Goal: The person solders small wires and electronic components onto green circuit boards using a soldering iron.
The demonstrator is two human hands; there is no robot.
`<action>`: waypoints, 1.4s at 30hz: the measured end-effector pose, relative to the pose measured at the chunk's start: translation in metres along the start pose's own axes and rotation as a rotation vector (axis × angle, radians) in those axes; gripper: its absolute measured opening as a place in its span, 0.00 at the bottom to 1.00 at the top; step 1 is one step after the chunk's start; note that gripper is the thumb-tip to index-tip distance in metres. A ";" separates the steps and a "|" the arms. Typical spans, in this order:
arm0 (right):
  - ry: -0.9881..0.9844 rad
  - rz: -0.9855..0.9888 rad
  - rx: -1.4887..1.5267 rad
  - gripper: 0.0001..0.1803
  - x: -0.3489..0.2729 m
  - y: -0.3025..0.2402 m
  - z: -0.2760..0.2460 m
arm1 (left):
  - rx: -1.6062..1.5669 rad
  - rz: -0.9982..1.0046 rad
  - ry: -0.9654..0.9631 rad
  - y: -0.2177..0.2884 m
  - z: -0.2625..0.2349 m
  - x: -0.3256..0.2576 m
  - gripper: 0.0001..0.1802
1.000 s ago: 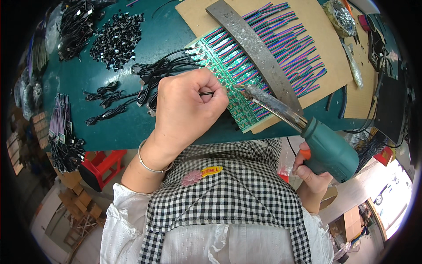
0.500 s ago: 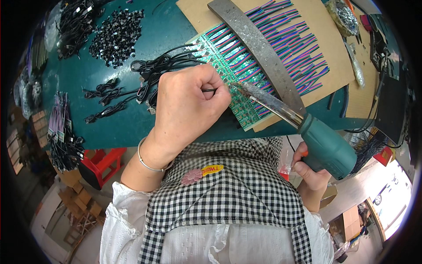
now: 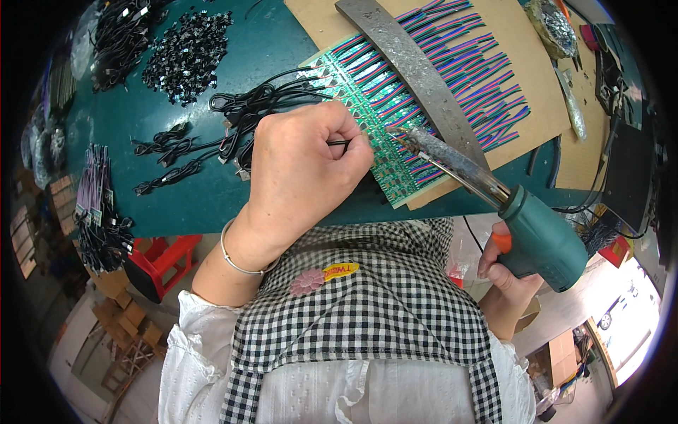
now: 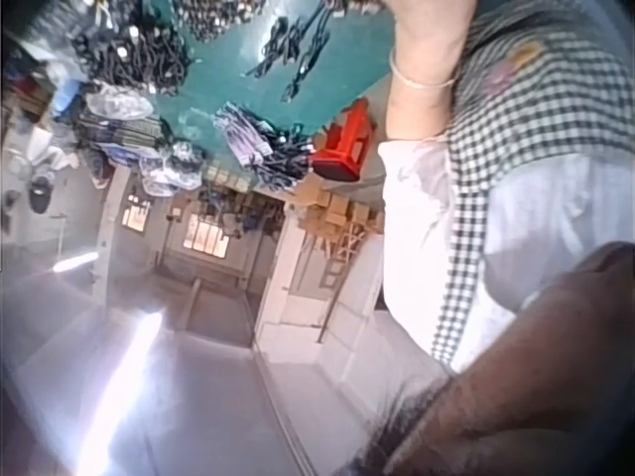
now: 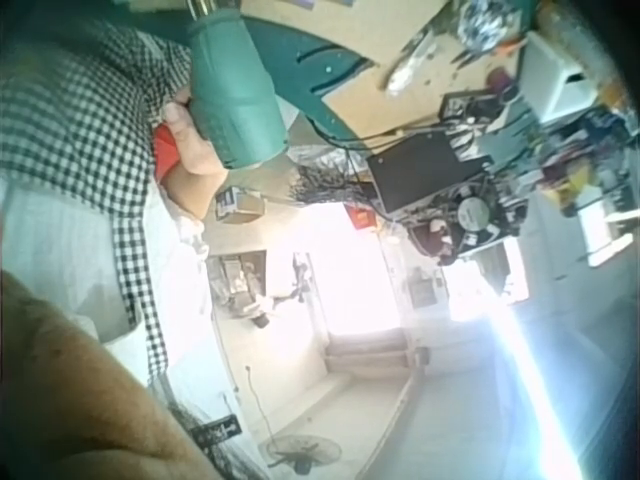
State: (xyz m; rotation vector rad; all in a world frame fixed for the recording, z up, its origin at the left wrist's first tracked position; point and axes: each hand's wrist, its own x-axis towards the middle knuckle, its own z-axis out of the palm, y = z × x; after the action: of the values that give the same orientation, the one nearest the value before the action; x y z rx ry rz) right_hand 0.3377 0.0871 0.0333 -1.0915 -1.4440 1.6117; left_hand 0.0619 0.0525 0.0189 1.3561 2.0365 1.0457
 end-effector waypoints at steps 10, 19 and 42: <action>0.027 0.010 -0.004 0.37 -0.002 -0.003 -0.001 | 0.102 0.139 -0.094 -0.003 -0.010 -0.002 0.04; 0.034 0.000 -0.018 0.36 -0.006 0.000 -0.006 | 0.068 0.182 -0.161 -0.005 -0.011 0.004 0.06; -0.177 -0.004 -0.067 0.25 -0.001 0.012 -0.014 | 0.082 0.081 -0.230 0.006 -0.010 0.017 0.05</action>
State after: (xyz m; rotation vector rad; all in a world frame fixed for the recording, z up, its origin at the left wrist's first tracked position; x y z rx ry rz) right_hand 0.3519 0.0900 0.0215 -1.0029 -1.6240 1.7038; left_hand 0.0512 0.0665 0.0299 1.5351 1.8868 0.8052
